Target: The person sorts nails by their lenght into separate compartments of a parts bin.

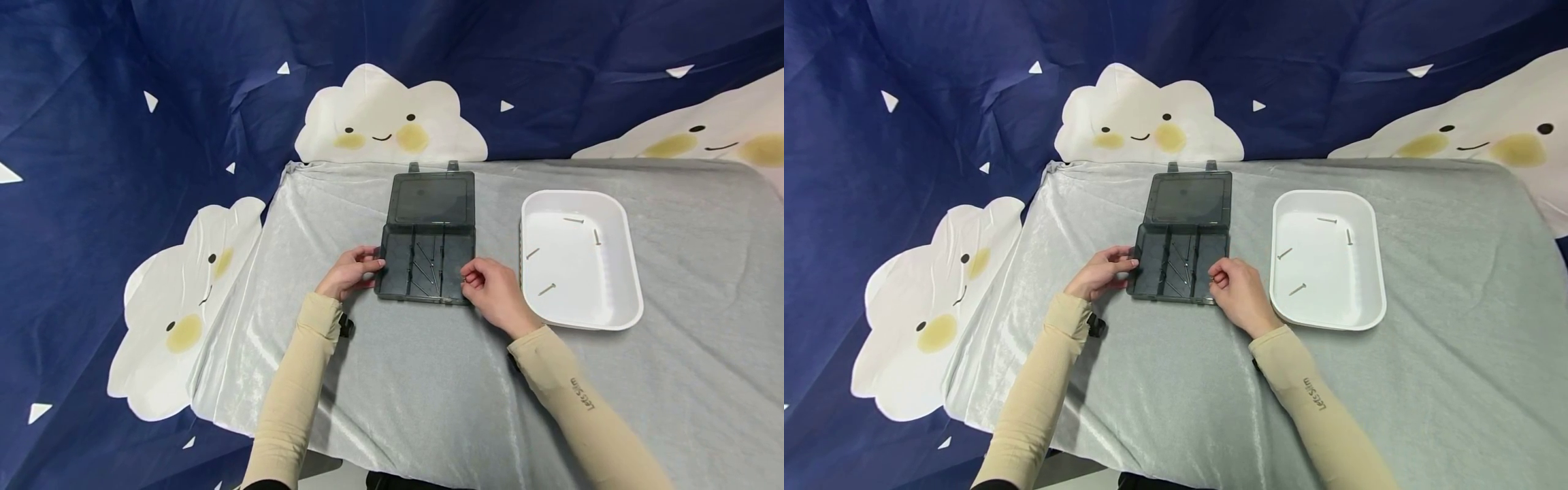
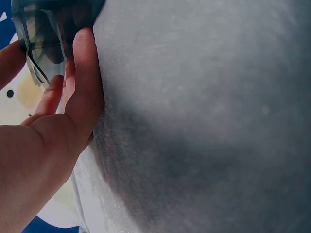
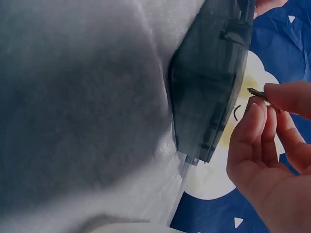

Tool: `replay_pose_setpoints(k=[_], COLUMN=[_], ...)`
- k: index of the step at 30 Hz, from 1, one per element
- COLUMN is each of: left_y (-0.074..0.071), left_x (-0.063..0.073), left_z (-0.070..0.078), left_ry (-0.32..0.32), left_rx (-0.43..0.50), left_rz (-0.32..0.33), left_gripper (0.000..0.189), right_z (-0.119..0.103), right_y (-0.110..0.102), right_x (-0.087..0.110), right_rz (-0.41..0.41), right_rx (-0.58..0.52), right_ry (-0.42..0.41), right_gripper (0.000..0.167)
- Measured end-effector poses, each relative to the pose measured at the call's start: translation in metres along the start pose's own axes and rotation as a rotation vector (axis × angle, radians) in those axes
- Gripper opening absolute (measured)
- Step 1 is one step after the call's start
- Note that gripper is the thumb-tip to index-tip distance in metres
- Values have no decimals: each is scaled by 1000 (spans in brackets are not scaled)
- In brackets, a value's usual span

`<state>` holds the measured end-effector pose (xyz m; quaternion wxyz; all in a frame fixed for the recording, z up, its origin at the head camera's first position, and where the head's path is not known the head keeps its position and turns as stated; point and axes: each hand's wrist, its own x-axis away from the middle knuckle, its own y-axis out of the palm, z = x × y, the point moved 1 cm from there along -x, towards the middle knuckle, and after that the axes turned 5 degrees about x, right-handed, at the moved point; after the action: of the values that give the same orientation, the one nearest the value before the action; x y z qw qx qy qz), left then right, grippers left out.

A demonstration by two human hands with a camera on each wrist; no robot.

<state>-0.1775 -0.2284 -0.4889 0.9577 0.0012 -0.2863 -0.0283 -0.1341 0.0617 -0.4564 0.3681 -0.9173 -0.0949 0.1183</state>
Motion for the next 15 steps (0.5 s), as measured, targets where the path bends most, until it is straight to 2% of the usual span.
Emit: replay_pose_setpoints(k=[7, 15], left_y=[0, 1], left_x=[0, 1], left_z=[0, 0], left_ry=[-2, 9], left_rx=[-4, -8], left_rz=[4, 7], left_gripper=[51, 51], right_z=[1, 0], right_y=[2, 2], right_x=[2, 1], right_rz=[-16, -19], right_rx=[58, 79], right_ry=[45, 49], right_gripper=[9, 14])
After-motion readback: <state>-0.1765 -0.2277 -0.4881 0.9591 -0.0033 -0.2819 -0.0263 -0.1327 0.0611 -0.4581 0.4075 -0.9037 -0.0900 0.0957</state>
